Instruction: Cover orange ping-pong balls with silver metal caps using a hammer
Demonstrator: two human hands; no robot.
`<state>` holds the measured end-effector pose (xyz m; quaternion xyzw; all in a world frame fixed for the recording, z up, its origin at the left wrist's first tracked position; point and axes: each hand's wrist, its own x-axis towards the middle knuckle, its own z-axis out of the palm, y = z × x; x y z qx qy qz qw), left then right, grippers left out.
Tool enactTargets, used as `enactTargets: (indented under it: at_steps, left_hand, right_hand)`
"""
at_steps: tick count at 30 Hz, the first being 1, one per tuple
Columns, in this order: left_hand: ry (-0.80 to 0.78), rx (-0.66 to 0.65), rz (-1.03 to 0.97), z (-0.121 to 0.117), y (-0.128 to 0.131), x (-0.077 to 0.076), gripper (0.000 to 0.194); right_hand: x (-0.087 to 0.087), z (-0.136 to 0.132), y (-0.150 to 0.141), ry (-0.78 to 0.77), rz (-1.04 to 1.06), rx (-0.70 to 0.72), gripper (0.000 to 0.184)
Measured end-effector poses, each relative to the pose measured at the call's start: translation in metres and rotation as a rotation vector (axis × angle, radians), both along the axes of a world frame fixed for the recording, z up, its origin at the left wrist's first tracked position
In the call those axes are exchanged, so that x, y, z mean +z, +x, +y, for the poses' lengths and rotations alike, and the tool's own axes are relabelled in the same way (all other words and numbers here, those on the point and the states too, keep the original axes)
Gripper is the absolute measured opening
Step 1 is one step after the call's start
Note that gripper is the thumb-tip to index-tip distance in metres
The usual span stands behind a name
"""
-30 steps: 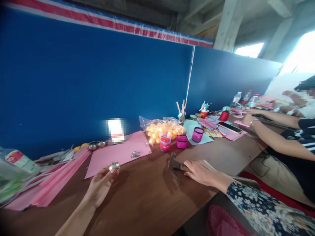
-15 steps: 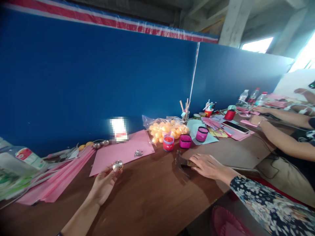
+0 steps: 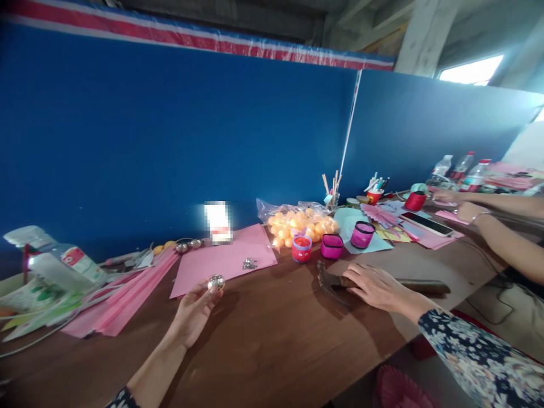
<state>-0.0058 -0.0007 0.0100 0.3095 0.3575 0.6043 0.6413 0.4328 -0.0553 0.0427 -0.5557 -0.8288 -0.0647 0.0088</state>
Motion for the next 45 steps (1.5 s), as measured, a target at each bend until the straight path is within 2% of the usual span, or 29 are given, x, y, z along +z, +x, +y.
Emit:
enactTargets:
  at_steps: [3,5,9,11,13,15,18,21,25,34,45]
  left_hand:
    - [-0.011,-0.003,-0.001,-0.001,0.001,0.002,0.031]
    - [-0.017,0.002,-0.006,-0.001,0.002,0.003,0.032]
    - [-0.017,0.001,0.004,-0.001,0.002,0.003,0.030]
    - [-0.001,-0.009,0.010,-0.001,0.001,0.001,0.029]
    - [0.015,-0.014,0.011,-0.001,0.000,-0.001,0.029]
    - [0.024,-0.019,0.019,0.000,-0.001,-0.002,0.029]
    - [0.030,-0.027,0.035,0.000,-0.001,-0.002,0.030]
    - [0.018,-0.017,0.014,0.000,0.000,-0.001,0.029]
    - [0.003,-0.011,-0.005,0.000,0.002,0.002,0.029]
    - [-0.012,0.015,-0.015,0.001,0.003,0.002,0.031]
    - [-0.026,-0.005,-0.013,-0.002,0.002,0.006,0.030]
  right_hand:
    - [0.009,0.002,-0.011,0.051,0.054,0.011,0.030]
    - [0.017,0.006,-0.031,0.147,0.093,0.009,0.032]
    - [0.030,0.016,-0.095,0.257,0.115,0.145,0.030]
    - [0.032,0.026,-0.132,0.228,0.137,0.252,0.029]
    - [0.029,0.041,-0.165,0.169,0.163,0.303,0.027]
    - [0.023,0.062,-0.190,0.106,0.236,0.252,0.025]
    - [0.008,0.095,-0.214,0.054,0.295,0.160,0.021]
    - [-0.005,0.120,-0.224,0.029,0.294,0.121,0.015]
    - [-0.014,0.132,-0.230,0.010,0.279,0.078,0.015]
    - [-0.021,0.134,-0.229,0.013,0.295,0.046,0.017]
    - [-0.034,0.132,-0.226,0.098,0.343,-0.020,0.020]
